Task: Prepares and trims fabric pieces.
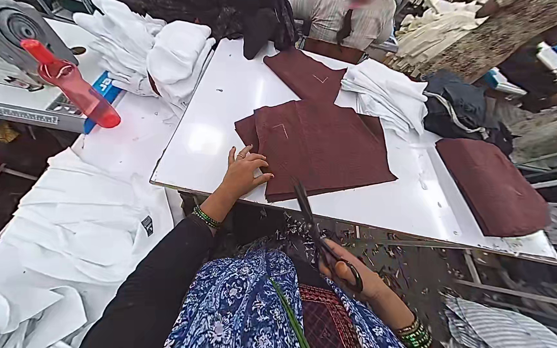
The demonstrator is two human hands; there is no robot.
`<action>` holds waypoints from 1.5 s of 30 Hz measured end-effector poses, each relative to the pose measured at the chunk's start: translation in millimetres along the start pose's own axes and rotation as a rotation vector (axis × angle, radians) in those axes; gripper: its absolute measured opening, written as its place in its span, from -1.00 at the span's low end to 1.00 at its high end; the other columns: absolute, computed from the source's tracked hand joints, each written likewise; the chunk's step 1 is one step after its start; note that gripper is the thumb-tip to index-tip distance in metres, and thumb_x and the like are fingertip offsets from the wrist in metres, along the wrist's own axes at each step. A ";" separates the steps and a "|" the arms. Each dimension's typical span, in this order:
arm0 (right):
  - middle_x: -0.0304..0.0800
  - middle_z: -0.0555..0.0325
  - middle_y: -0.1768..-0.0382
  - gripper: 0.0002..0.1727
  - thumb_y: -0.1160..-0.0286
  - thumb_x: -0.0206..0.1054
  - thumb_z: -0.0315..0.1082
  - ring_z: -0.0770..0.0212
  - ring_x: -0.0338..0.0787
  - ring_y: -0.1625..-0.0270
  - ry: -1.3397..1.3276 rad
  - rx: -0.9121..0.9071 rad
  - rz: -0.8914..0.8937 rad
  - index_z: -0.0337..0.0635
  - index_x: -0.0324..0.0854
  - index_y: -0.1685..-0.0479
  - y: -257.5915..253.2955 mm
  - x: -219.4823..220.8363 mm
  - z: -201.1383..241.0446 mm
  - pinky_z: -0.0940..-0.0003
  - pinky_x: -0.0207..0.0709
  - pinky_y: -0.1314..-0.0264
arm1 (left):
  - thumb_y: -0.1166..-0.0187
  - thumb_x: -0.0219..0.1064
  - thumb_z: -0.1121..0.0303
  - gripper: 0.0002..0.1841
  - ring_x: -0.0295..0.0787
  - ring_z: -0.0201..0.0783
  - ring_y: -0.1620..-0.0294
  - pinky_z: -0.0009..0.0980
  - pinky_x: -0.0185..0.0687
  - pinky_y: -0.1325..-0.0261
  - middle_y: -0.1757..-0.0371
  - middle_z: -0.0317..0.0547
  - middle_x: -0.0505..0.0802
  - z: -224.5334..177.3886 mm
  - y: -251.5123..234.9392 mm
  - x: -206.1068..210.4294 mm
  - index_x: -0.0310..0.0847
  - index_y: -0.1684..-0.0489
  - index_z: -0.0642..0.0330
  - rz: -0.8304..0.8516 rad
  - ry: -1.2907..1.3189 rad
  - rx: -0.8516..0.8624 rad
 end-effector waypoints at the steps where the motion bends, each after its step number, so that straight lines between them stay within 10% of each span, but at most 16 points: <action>1: 0.57 0.52 0.49 -0.17 -0.05 0.34 0.65 0.62 0.54 0.50 0.021 0.036 0.072 0.09 0.41 0.07 -1.1 10.1 -4.0 0.68 0.43 0.40 | -0.48 0.45 -0.11 -0.54 0.26 0.24 -0.78 0.59 -0.44 -0.66 -0.37 -0.09 0.82 1.8 -1.5 0.3 0.88 -0.02 0.09 0.004 -0.011 -0.026; 10: 0.57 0.49 0.42 -0.16 -0.10 0.30 0.66 0.58 0.60 0.39 0.010 0.221 0.110 0.08 0.41 0.04 0.7 27.2 -24.0 0.64 0.49 0.24 | -0.61 0.33 0.24 -0.63 -0.01 0.31 -0.87 0.62 -0.50 -0.64 -0.66 -0.02 0.59 -7.3 -4.6 2.1 0.79 -0.36 -0.15 0.034 -0.072 0.040; 16: 0.59 0.51 0.46 -0.06 0.06 0.34 0.72 0.59 0.59 0.44 -0.023 0.300 0.019 0.06 0.39 0.00 0.3 33.2 -28.1 0.65 0.49 0.30 | -0.67 0.27 0.11 -0.69 0.14 0.27 -0.83 0.63 -0.57 -0.65 -0.53 -0.07 0.73 -2.6 -4.4 1.0 0.91 -0.06 -0.01 0.022 -0.025 -0.028; 31: 0.56 0.45 0.55 0.01 0.11 0.38 0.71 0.52 0.60 0.55 0.021 0.368 -0.101 -0.03 0.32 0.01 -33.1 59.3 -10.4 0.62 0.53 0.40 | -0.68 0.27 0.26 -0.75 0.29 0.24 -0.76 0.60 -0.42 -0.66 -0.47 -0.07 0.77 0.6 -6.7 0.6 0.91 -0.03 -0.01 0.006 -0.025 -0.039; 45: 0.49 0.43 0.61 -0.39 -0.53 0.20 0.34 0.52 0.55 0.61 0.025 0.338 -0.213 -0.08 0.30 0.06 -40.3 69.5 -7.4 0.62 0.52 0.43 | -0.66 0.30 0.27 -0.77 0.31 0.20 -0.76 0.60 -0.40 -0.66 -0.46 -0.11 0.78 1.6 -7.0 -0.7 0.92 -0.03 -0.03 0.002 -0.007 -0.051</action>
Point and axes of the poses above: each hand's wrist, its own y-axis away from the middle knuckle, its own x-axis out of the palm, z = x × y, the point moved 10 cm from there along -y, towards the middle knuckle
